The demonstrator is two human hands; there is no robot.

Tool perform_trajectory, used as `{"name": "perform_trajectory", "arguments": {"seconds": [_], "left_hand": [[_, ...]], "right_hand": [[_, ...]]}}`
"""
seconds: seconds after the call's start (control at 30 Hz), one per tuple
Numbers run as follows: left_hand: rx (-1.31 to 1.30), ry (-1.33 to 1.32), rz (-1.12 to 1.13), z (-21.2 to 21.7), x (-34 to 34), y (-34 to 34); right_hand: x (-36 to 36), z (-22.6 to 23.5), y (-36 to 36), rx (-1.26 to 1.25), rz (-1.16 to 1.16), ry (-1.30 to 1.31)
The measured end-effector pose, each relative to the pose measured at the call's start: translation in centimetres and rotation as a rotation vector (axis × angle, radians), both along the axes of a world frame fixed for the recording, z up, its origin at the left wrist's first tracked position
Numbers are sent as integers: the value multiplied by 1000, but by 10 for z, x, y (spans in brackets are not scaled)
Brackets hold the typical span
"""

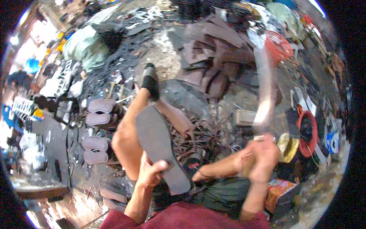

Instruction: The person sits on the floor and uses a large knife to trim the edges of multiple sandal soles. They repeatedly pick up soles, shave off excess material, and place the trimmed pieces aside.

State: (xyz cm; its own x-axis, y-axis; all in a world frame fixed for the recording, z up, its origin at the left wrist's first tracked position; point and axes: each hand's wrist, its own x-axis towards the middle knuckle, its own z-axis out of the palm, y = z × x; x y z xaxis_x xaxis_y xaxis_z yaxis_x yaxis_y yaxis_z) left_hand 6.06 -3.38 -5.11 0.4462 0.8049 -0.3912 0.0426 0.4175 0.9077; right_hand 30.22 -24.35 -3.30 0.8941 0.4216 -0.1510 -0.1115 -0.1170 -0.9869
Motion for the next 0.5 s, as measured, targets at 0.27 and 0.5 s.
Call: {"name": "perform_trajectory", "arguments": {"seconds": [0.27,0.5], "left_hand": [[399,-32,-129,-10,42,-35],[277,-5,-179,22,51,-23]], "right_hand": [[178,-122,-173,-376,-378,-380],[134,-267,-25,-202,-405,202]]}}
